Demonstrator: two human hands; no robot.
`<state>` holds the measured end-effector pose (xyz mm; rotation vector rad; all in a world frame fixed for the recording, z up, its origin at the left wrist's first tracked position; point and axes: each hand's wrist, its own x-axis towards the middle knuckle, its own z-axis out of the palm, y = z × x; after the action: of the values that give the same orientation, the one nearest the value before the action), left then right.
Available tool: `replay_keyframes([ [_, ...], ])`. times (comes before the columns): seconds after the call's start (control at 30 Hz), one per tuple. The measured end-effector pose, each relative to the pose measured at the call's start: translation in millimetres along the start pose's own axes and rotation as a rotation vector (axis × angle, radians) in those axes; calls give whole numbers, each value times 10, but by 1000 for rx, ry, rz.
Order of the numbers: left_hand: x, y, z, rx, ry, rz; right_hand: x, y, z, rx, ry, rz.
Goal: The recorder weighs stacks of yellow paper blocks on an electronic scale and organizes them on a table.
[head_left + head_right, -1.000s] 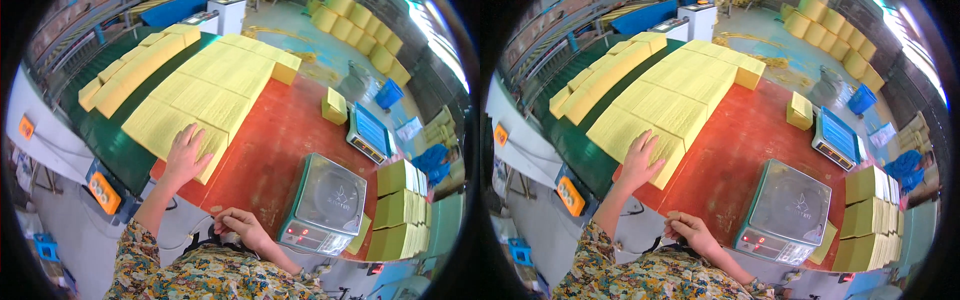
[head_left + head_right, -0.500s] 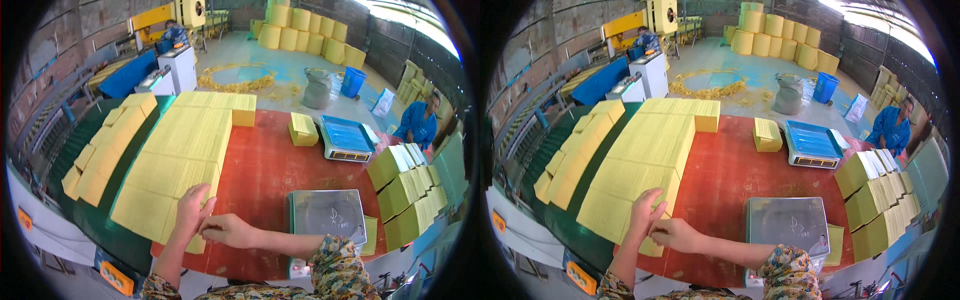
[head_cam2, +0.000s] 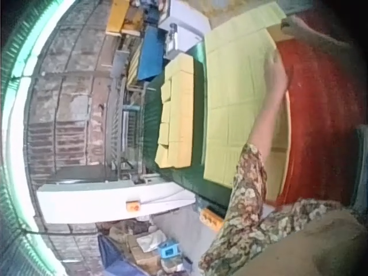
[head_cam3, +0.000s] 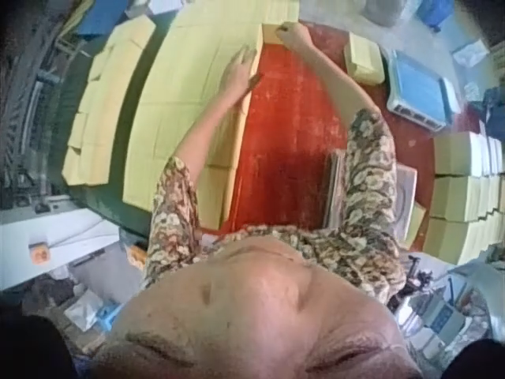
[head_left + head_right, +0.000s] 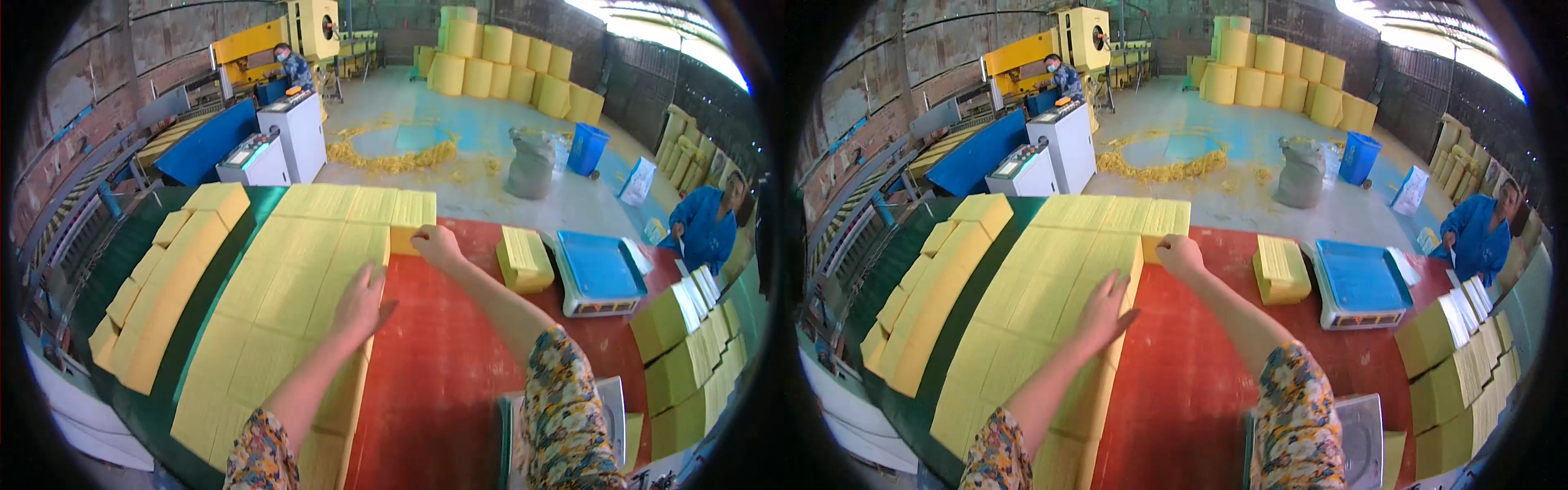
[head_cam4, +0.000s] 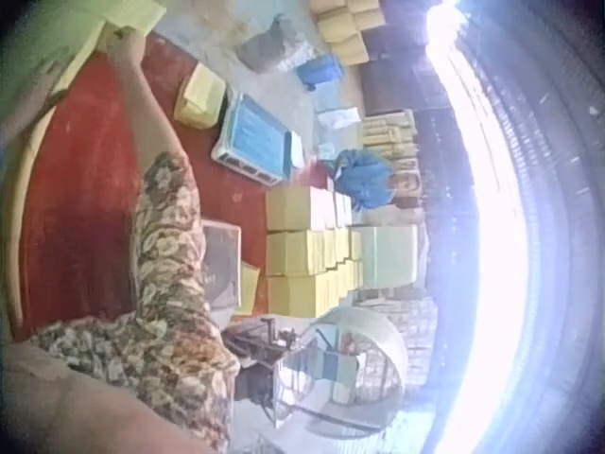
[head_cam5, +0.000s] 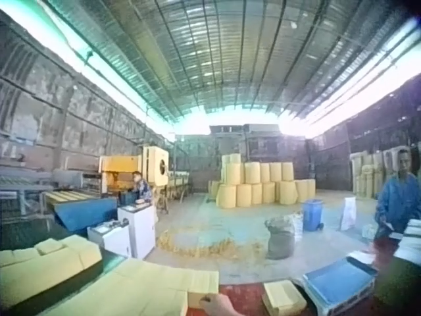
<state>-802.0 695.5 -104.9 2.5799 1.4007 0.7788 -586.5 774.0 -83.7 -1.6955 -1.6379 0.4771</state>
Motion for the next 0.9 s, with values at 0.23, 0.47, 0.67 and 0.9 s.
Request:
replay_keyframes([
  [0.23,900,-493,523,-15,29,74,1204,465,515,-358,161,-84],
  [0.47,886,-602,832,122,70,104,1921,735,713,-481,264,-179],
  [0.67,911,-596,820,175,30,100,1848,868,781,-578,33,-2],
  [0.9,927,-625,777,-51,110,52,1069,901,574,-585,-9,-77],
])
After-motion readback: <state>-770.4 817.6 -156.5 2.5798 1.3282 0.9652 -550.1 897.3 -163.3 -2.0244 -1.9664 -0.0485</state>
